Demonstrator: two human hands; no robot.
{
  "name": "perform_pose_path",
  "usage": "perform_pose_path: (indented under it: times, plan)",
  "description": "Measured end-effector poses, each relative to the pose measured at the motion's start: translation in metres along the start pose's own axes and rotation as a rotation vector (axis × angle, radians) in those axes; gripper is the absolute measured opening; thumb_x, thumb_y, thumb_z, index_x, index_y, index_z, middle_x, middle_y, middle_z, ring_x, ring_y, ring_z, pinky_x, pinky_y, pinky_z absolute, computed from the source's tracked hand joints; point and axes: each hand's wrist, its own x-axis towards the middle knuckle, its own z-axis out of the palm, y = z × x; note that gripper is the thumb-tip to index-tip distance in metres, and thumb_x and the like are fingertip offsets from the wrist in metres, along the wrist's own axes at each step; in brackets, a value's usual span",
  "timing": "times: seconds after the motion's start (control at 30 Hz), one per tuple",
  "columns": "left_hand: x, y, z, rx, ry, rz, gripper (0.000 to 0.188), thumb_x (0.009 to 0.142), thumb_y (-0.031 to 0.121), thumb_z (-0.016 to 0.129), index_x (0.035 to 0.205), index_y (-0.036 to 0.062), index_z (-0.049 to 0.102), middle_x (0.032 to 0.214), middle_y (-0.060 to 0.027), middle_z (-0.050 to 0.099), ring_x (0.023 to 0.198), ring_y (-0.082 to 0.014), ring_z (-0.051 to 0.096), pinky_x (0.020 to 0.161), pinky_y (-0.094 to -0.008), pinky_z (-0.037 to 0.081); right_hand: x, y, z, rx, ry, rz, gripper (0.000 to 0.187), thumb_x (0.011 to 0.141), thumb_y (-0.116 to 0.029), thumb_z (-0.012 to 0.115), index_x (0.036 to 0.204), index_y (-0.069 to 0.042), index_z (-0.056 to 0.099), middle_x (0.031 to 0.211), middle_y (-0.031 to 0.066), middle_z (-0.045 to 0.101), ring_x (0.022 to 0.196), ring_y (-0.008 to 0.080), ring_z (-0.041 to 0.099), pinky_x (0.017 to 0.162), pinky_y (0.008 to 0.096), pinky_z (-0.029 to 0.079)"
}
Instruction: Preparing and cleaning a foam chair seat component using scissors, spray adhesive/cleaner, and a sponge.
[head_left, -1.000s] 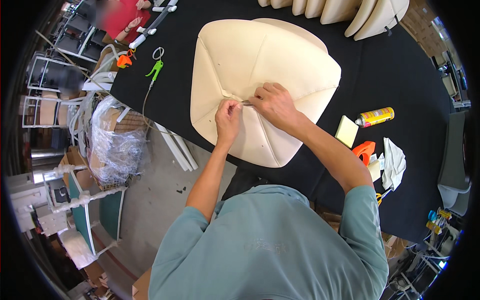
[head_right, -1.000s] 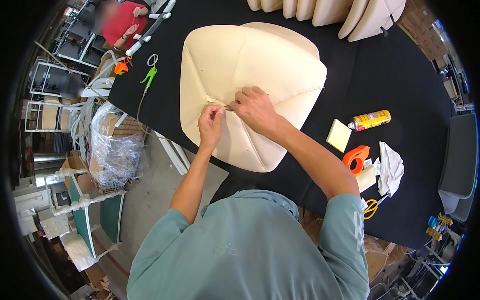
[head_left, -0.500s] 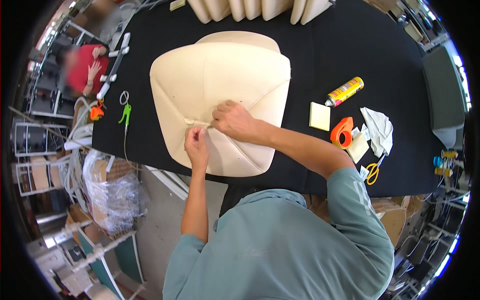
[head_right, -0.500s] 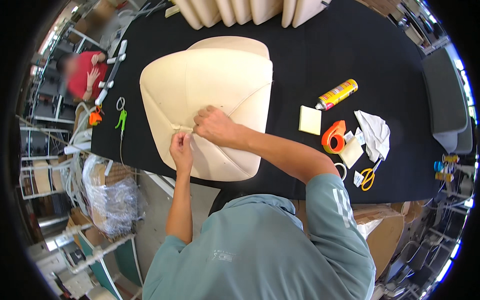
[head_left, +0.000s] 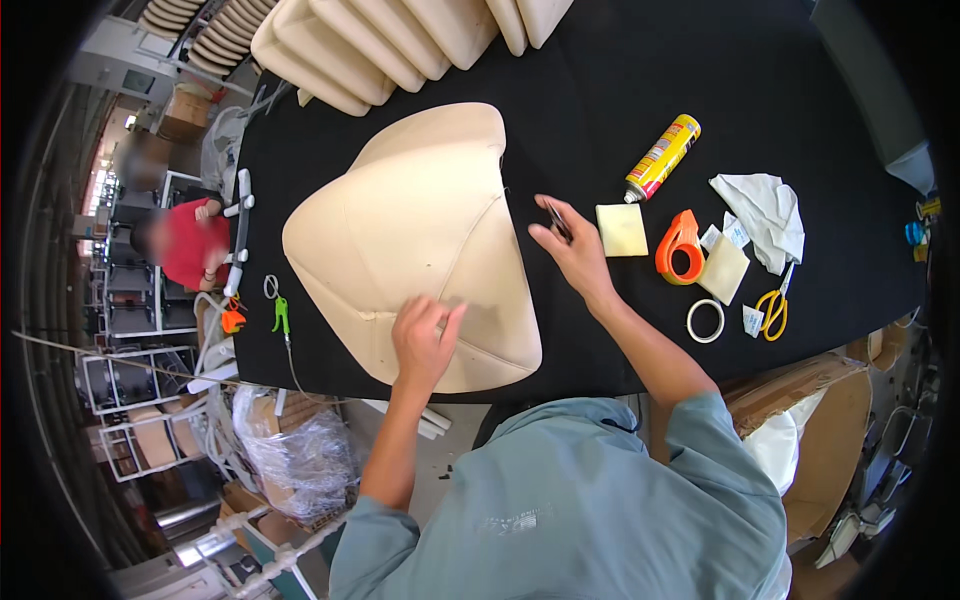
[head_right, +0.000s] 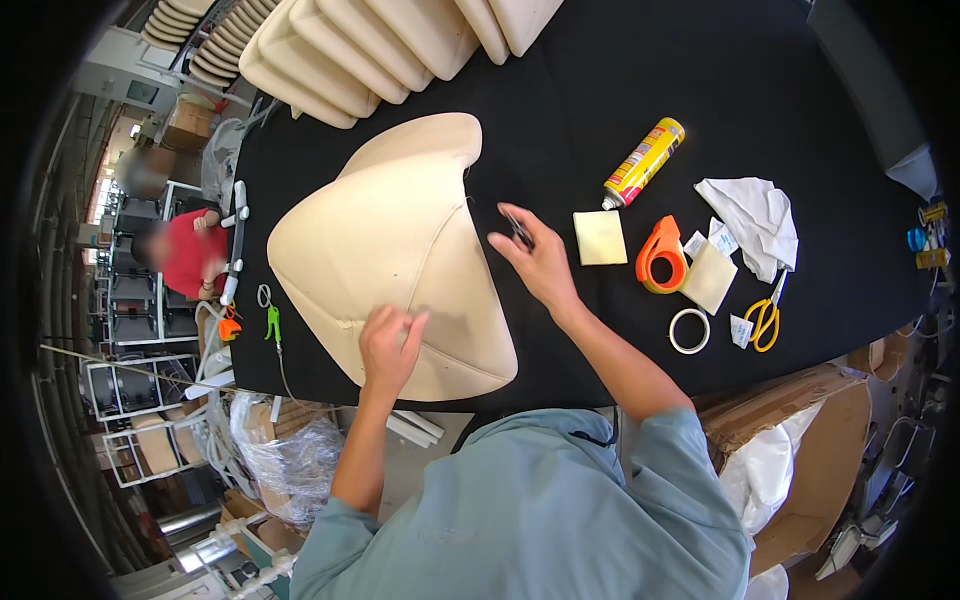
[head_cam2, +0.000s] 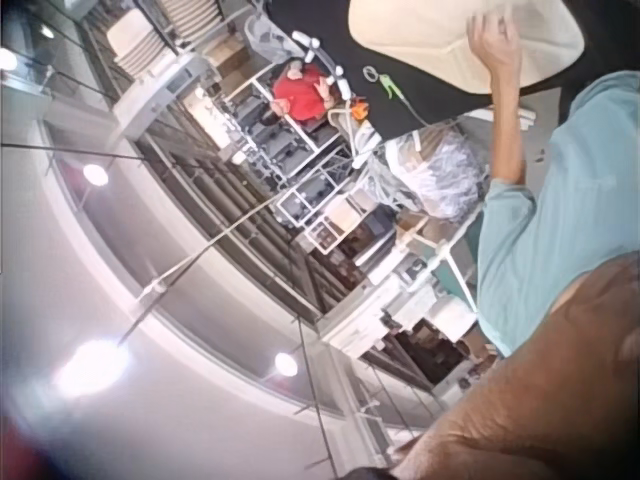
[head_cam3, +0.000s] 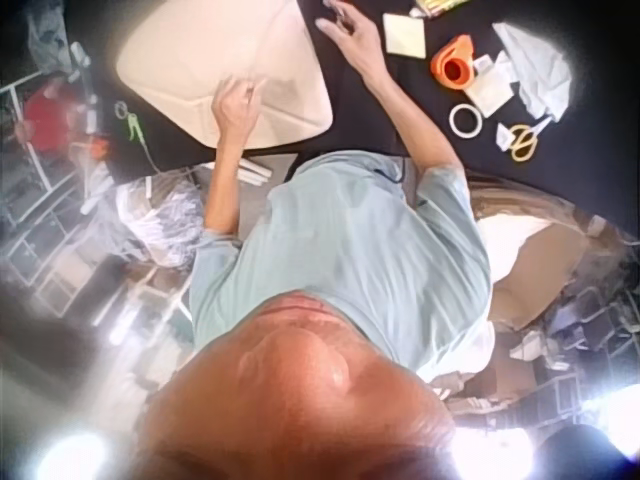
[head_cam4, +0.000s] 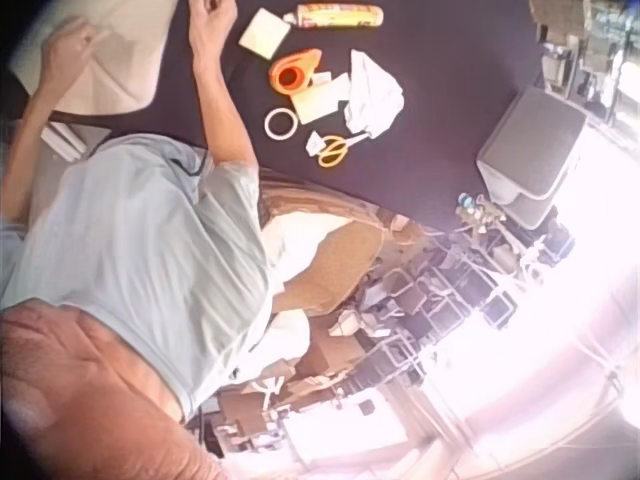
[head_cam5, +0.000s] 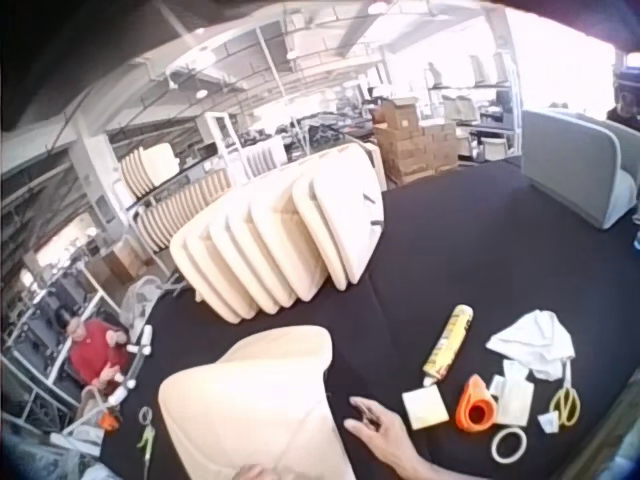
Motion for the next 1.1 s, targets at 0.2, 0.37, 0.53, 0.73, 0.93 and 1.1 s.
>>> perform_pose_path:
  times: [0.2, 0.37, 0.53, 0.73, 0.93, 1.1]
  plan:
    - [0.118, 0.053, 0.035, -0.012, 0.202, 0.152, 0.017, 0.078, 0.010, 0.082, 0.091, 0.0047, 0.072, 0.083, -0.0067, 0.059, 0.077, -0.0288, 0.058, 0.071, -0.0407, 0.048, 0.060, 0.005, 0.020, 0.062, -0.108, 0.027, 0.020, 0.092, -0.019, 0.077, 0.089, 0.001, 0.075, 0.061, -0.0087, 0.045, 0.061, 0.0033, 0.037, 0.055, 0.0263, 0.032]
    - [0.146, 0.057, 0.040, 0.175, 0.020, 0.175, 0.024, 0.081, 0.010, 0.079, 0.105, 0.0052, 0.077, 0.088, -0.0060, 0.060, 0.082, -0.0274, 0.060, 0.073, -0.0405, 0.049, 0.059, -0.016, 0.004, -0.111, -0.126, -0.088, 0.016, 0.089, -0.015, 0.077, 0.086, 0.000, 0.072, 0.056, -0.0031, 0.039, 0.056, 0.0064, 0.033, 0.051, 0.0298, 0.030]
    - [0.160, 0.062, 0.040, 0.258, -0.060, 0.099, 0.009, 0.085, 0.007, 0.077, 0.092, 0.0029, 0.076, 0.086, -0.0069, 0.064, 0.084, -0.0260, 0.065, 0.073, -0.0395, 0.052, 0.063, -0.016, 0.002, -0.125, -0.123, -0.190, 0.015, 0.089, -0.014, 0.078, 0.092, 0.000, 0.074, 0.059, -0.0011, 0.045, 0.057, 0.0074, 0.033, 0.051, 0.0296, 0.032]
    - [0.169, 0.058, 0.033, 0.102, -0.154, -0.046, 0.005, 0.088, 0.008, 0.073, 0.089, 0.0036, 0.072, 0.088, -0.0081, 0.064, 0.078, -0.0284, 0.065, 0.073, -0.0408, 0.052, 0.034, 0.009, -0.002, 0.026, -0.056, -0.186, 0.034, 0.105, -0.019, 0.058, 0.132, 0.001, 0.063, 0.100, 0.0149, 0.069, 0.085, 0.0272, 0.068, 0.080, 0.0342, 0.052]
    - [0.190, 0.057, 0.024, 0.088, -0.293, -0.034, 0.005, 0.088, 0.004, 0.073, 0.090, -0.0007, 0.070, 0.085, -0.0091, 0.063, 0.070, -0.0225, 0.062, 0.068, -0.0354, 0.050, 0.014, 0.023, 0.006, 0.203, -0.075, -0.019, 0.031, 0.098, -0.014, 0.069, 0.126, -0.001, 0.068, 0.101, 0.0124, 0.074, 0.084, 0.0175, 0.069, 0.079, 0.0298, 0.053]
    - [0.203, 0.059, 0.025, 0.070, -0.397, -0.036, 0.006, 0.087, 0.001, 0.073, 0.091, -0.0031, 0.071, 0.082, -0.0074, 0.062, 0.065, -0.0134, 0.055, 0.063, -0.0295, 0.046, 0.021, 0.028, 0.024, 0.385, -0.005, 0.080, 0.029, 0.092, -0.010, 0.075, 0.120, -0.002, 0.073, 0.105, 0.0083, 0.078, 0.086, 0.0093, 0.068, 0.080, 0.0267, 0.054]
